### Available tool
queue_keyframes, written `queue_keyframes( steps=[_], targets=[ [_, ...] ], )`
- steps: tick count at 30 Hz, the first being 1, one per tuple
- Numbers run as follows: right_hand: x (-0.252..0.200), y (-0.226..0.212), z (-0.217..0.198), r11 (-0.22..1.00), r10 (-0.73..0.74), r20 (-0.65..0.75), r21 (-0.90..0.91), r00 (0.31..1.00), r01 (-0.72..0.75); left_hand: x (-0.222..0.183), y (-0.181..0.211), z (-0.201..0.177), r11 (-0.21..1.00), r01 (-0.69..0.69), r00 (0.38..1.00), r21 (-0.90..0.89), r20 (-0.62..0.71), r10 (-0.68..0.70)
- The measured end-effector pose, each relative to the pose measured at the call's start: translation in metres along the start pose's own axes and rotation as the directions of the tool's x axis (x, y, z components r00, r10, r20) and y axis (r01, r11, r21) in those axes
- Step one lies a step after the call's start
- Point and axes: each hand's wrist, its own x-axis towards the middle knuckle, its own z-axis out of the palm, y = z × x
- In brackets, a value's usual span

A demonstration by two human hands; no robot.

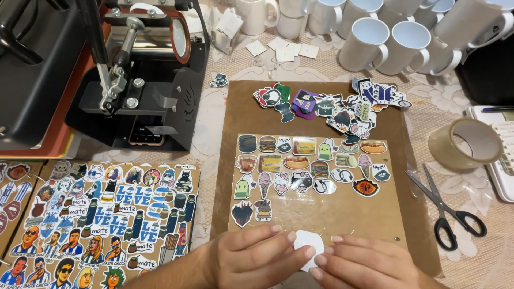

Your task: Peeling the adhesive backing from small stickers and applying them to a surface.

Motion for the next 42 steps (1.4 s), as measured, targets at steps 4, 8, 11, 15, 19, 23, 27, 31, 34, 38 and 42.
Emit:
queue_keyframes(
  steps=[4,8,11,15,19,23,27,31,34,38,42],
  targets=[
    [0.009,0.002,-0.002,0.997,-0.068,0.023,-0.020,0.997,0.069,-0.003,0.001,0.005,1.000,-0.009,0.999,0.028,-0.034,0.010],
    [0.012,0.002,0.000,0.996,-0.082,0.006,-0.042,0.997,0.083,-0.004,0.003,0.005,1.000,0.025,1.000,0.000,-0.008,-0.025],
    [0.013,0.002,-0.001,0.994,-0.096,0.014,-0.060,0.995,0.096,-0.003,0.001,0.005,0.999,0.031,1.000,-0.036,-0.001,-0.031],
    [0.015,0.002,-0.003,0.994,-0.095,0.036,-0.042,0.995,0.096,0.001,0.003,0.005,0.968,0.121,0.993,-0.218,0.026,-0.119],
    [0.009,0.003,0.004,0.996,-0.066,-0.023,-0.053,0.998,0.065,-0.005,0.020,0.019,0.794,0.473,0.866,-0.382,0.033,-0.500],
    [0.011,0.006,0.008,0.993,-0.101,-0.044,-0.067,0.994,0.098,-0.007,0.019,0.014,0.420,0.493,0.753,-0.762,0.133,-0.644],
    [0.027,-0.004,0.004,0.970,0.195,-0.132,0.170,0.972,-0.171,-0.005,0.004,0.005,0.315,0.518,0.708,-0.795,0.192,-0.680],
    [0.028,0.001,0.000,0.983,0.149,-0.024,0.114,0.989,-0.145,-0.016,0.003,0.001,0.365,0.528,0.760,-0.767,0.234,-0.606],
    [0.026,0.002,0.000,0.999,-0.005,0.053,0.037,0.999,0.003,-0.015,0.005,0.004,0.818,0.399,0.905,-0.414,0.030,-0.425],
    [0.025,0.003,0.002,0.997,-0.065,0.063,0.051,0.996,0.062,-0.014,0.004,0.005,0.916,0.262,0.955,-0.303,-0.051,-0.291],
    [0.025,0.002,0.003,0.997,-0.064,0.060,0.053,0.996,0.061,0.002,0.002,-0.007,0.919,0.278,0.960,-0.281,0.035,-0.279]
  ],
)
